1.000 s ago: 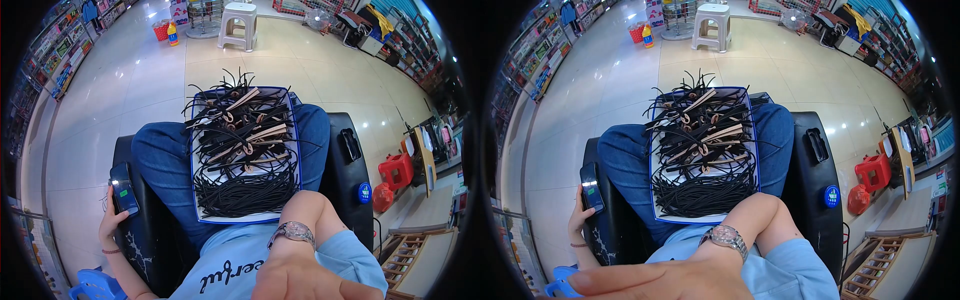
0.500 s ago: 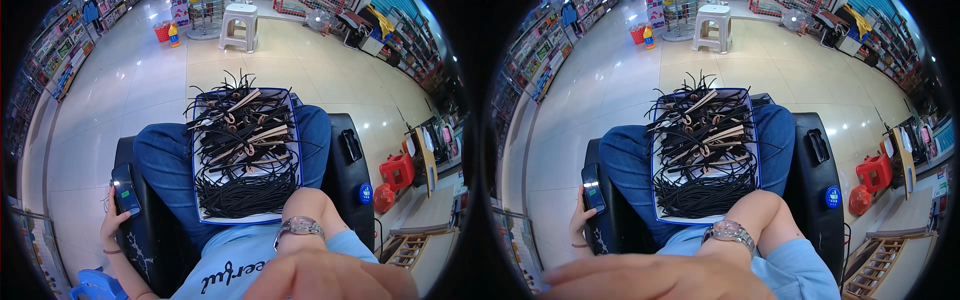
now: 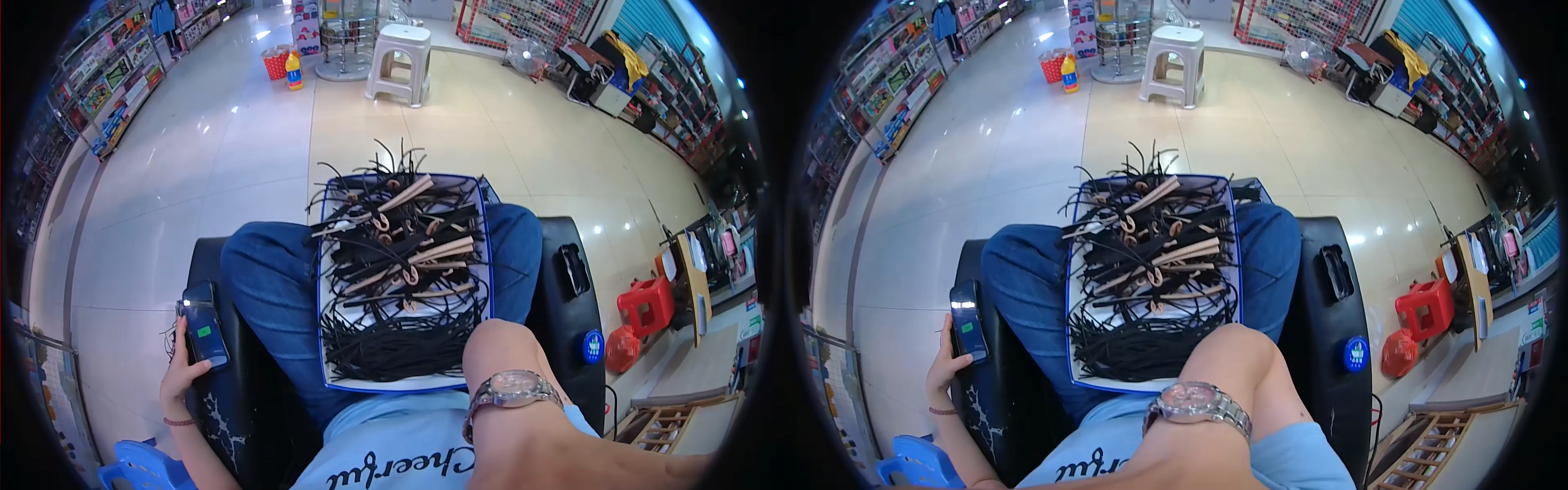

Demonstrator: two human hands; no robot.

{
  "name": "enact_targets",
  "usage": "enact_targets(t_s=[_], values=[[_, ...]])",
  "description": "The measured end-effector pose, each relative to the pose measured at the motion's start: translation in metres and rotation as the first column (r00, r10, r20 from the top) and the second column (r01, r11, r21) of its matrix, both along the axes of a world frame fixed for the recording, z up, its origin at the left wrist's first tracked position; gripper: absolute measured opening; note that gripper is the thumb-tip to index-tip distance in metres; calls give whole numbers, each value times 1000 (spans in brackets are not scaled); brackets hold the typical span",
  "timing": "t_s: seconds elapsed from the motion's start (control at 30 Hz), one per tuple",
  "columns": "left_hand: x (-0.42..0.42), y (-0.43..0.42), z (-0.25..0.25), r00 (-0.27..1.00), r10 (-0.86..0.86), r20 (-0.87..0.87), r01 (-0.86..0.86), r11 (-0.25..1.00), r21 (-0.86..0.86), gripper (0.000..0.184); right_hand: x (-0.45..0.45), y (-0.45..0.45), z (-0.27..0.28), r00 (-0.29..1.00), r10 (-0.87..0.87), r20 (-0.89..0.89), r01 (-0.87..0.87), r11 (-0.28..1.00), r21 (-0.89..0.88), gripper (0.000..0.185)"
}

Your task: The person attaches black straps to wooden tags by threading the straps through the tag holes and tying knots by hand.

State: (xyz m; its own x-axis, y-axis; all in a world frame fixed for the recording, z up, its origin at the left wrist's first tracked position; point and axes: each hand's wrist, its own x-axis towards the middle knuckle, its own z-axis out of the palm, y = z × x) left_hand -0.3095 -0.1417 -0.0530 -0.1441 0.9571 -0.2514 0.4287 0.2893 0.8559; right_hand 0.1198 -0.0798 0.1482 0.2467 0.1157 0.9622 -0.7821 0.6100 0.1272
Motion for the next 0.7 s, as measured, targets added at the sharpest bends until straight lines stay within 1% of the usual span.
enact_targets(t_s=[0.13,0.17,0.23,0.43,0.5,0.63,0.67,0.7], values=[[0,0,0,996,5,84,-4,1000,-15,113,-1,-2,-2,1000,3,15,-3,1000,8,19],[2,0,4,1000,6,27,-5,999,-34,114,-2,-2,-1,1000,6,14,-7,1000,8,19],[1,1,6,1000,-5,6,5,1000,-28,113,-3,-4,0,1000,9,0,-9,1000,8,19],[1,-2,2,999,-6,37,5,1000,12,112,-2,-13,0,999,49,-16,-48,998,45,20],[1,-4,2,1000,1,14,-1,1000,1,111,-1,-15,1,997,65,-30,-63,996,58,20],[-5,-4,-9,1000,-14,18,14,1000,21,111,-4,-18,9,993,89,-72,-80,990,115,21],[-9,-2,-7,1000,-26,4,25,999,19,112,-4,-17,16,989,103,-106,-87,985,149,21],[-10,-5,-7,1000,2,23,-2,1000,-19,111,-5,-15,26,977,144,-154,-111,972,206,21]])
